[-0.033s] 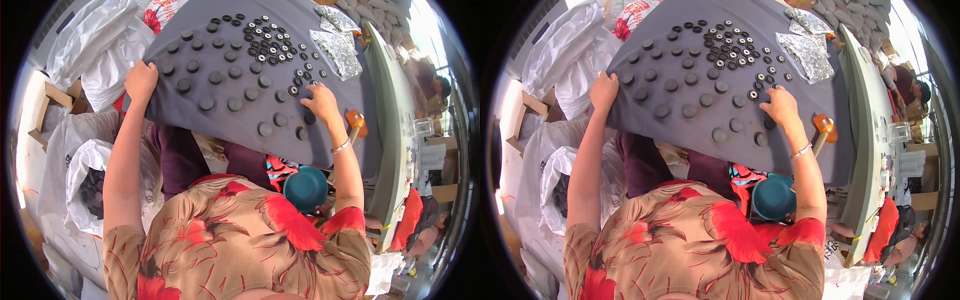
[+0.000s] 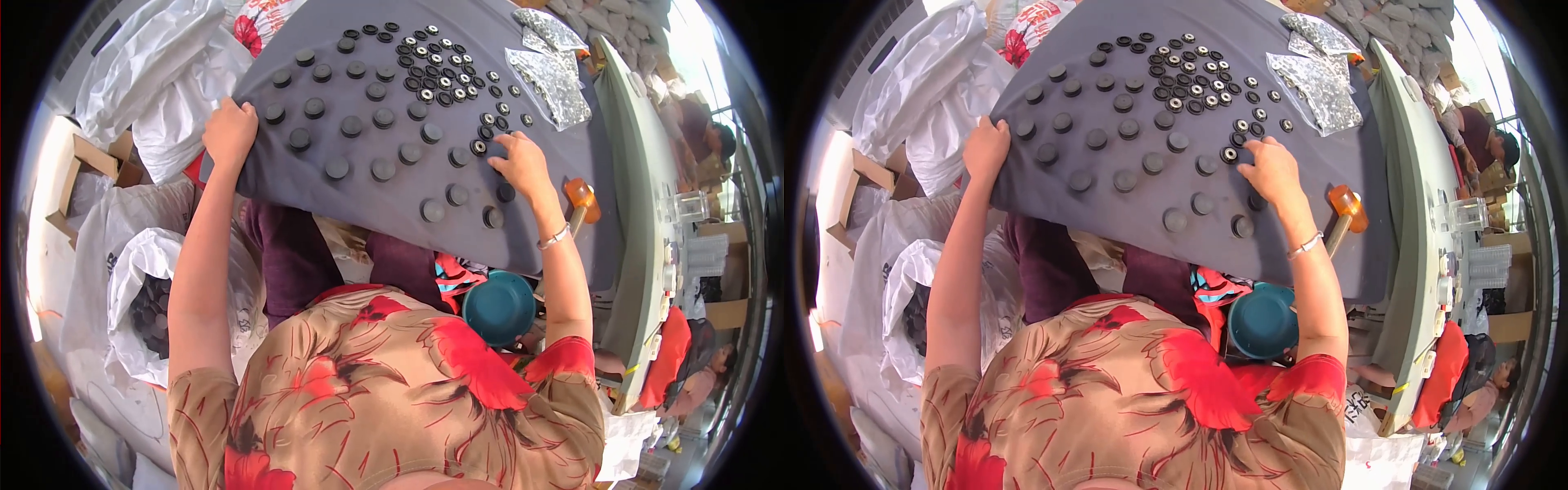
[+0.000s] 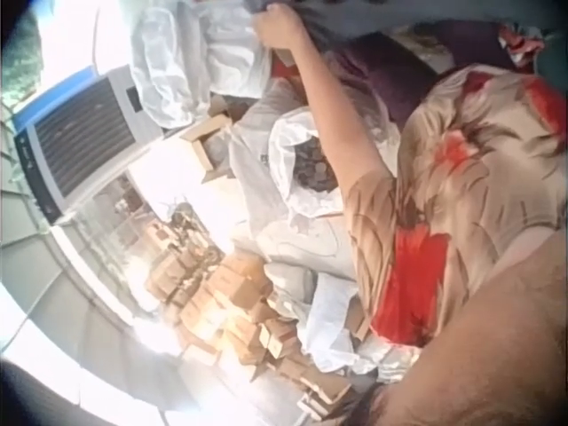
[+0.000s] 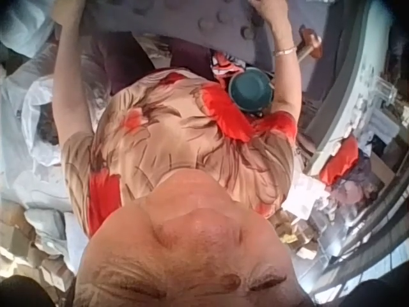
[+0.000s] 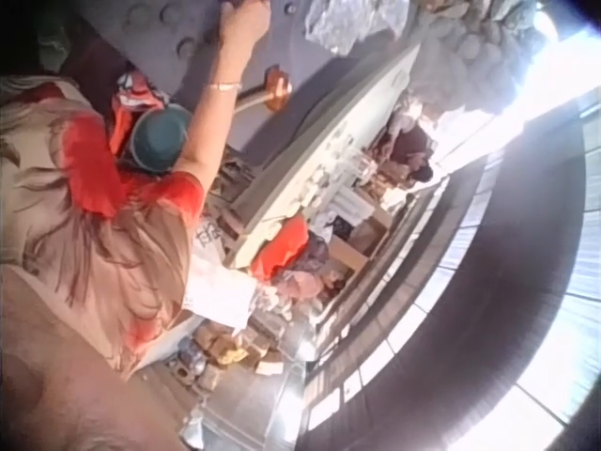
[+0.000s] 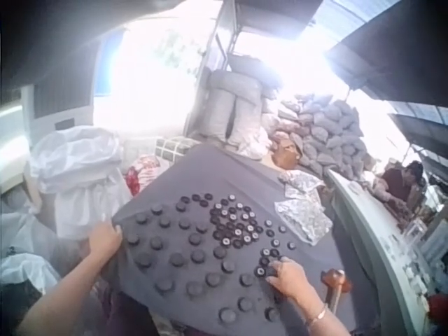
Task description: The person assembles small plastic rings with metal inserts by hand, using a mallet to tap the inserts into place on a padded workbench.
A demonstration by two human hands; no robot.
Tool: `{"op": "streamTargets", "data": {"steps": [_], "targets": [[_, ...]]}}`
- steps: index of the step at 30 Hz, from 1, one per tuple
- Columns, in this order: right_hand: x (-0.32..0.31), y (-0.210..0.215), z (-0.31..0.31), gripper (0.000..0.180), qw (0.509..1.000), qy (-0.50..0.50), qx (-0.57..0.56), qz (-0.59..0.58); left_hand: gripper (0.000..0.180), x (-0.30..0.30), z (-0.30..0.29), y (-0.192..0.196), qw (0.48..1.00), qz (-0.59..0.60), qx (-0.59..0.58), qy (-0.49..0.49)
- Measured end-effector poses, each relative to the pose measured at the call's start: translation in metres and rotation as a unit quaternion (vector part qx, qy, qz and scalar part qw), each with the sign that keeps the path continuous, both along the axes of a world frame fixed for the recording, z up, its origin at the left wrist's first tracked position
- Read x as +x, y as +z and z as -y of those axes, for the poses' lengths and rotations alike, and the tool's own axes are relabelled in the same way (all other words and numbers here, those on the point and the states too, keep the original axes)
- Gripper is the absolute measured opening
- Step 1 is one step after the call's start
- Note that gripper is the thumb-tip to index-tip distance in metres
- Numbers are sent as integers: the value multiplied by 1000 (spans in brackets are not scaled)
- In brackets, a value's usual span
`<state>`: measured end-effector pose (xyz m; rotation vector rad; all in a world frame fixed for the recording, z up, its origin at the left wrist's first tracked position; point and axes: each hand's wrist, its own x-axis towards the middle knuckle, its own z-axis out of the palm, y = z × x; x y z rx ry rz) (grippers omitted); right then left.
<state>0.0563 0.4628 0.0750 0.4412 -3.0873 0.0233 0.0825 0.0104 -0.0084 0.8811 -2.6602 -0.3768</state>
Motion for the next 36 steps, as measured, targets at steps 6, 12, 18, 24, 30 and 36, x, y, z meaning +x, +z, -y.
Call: {"op": "streamTargets", "data": {"steps": [6, 12, 18, 24, 30, 36], "targets": [[-16, -22, 9, 34, 998, 55, -10, 20, 42, -3, -3, -1, 1000, -7, 1, -7], [-31, -17, 5, 30, 996, 0, -78, -42, 42, 1, -1, 2, 1000, -5, 3, -2], [-60, -17, 22, 34, 995, -97, 19, 23, 41, 1, -3, 4, 1000, -6, 16, -4], [-68, -34, 10, 31, 988, -72, -114, -71, 41, 1, -2, 4, 1000, 9, 11, 3], [-66, -51, -25, 33, 953, -59, -296, 3, 41, -1, -3, 2, 1000, 4, 15, -5], [-57, -35, -28, 38, 991, 8, -133, -2, 41, -2, 0, -1, 1000, 4, 4, -2]]}}
